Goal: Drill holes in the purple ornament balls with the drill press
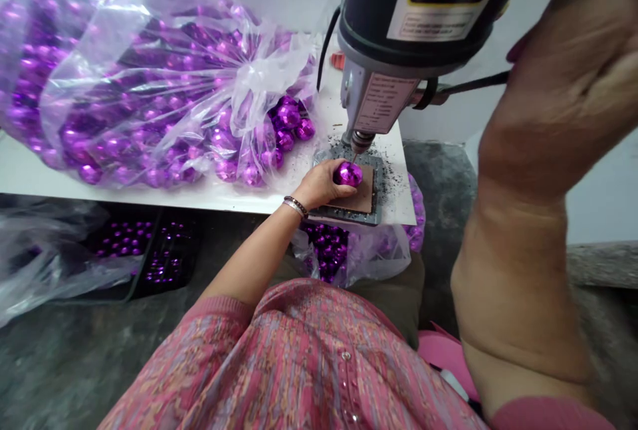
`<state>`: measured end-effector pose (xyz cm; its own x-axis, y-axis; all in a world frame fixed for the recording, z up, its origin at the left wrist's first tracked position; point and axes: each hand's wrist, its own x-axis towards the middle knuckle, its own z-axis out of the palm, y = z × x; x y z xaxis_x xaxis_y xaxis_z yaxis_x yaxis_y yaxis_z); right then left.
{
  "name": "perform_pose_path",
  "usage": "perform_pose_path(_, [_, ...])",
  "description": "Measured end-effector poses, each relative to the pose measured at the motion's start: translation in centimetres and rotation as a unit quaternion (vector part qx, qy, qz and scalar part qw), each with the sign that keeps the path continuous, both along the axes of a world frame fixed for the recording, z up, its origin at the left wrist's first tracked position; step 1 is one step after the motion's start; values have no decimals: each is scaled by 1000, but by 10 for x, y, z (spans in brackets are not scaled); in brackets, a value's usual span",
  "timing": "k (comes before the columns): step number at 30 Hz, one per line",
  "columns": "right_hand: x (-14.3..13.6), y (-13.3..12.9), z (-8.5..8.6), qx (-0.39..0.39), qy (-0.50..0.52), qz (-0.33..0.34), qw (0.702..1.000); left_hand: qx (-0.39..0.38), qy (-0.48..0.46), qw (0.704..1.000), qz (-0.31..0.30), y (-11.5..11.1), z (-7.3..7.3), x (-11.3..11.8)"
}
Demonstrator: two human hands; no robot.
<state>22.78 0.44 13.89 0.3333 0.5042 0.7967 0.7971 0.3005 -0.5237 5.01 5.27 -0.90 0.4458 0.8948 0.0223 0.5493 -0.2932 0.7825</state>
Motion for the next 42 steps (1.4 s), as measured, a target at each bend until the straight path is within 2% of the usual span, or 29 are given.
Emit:
perform_pose_path(3, [-12,-18,1,-61,-20,-21,998,5,5,1000,1,0,0,0])
perform_pose_path(5, [-13,-25,-2,-67,-27,-20,997,9,7,1000,0,0,-1,0])
perform_pose_path(8, [-9,-28,-12,-41,-39,-5,998,10,6,1000,-2,0,-2,0])
perform_pose_path(13, [-4,-29,-31,-10,-72,-15,997,22,21,1000,0,0,-3,0])
perform_pose_path(22, [-1,-30,-51,24,-95,0,995,14,7,1000,1,1,-5,0])
perform_pose_path(32, [-4,-27,-60,81,-97,33,991,0,-21,1000,-5,0,-7,-1])
perform_pose_path(42, [-3,-21,-77,112,-101,13,988,21,-11,1000,12,-2,-8,0])
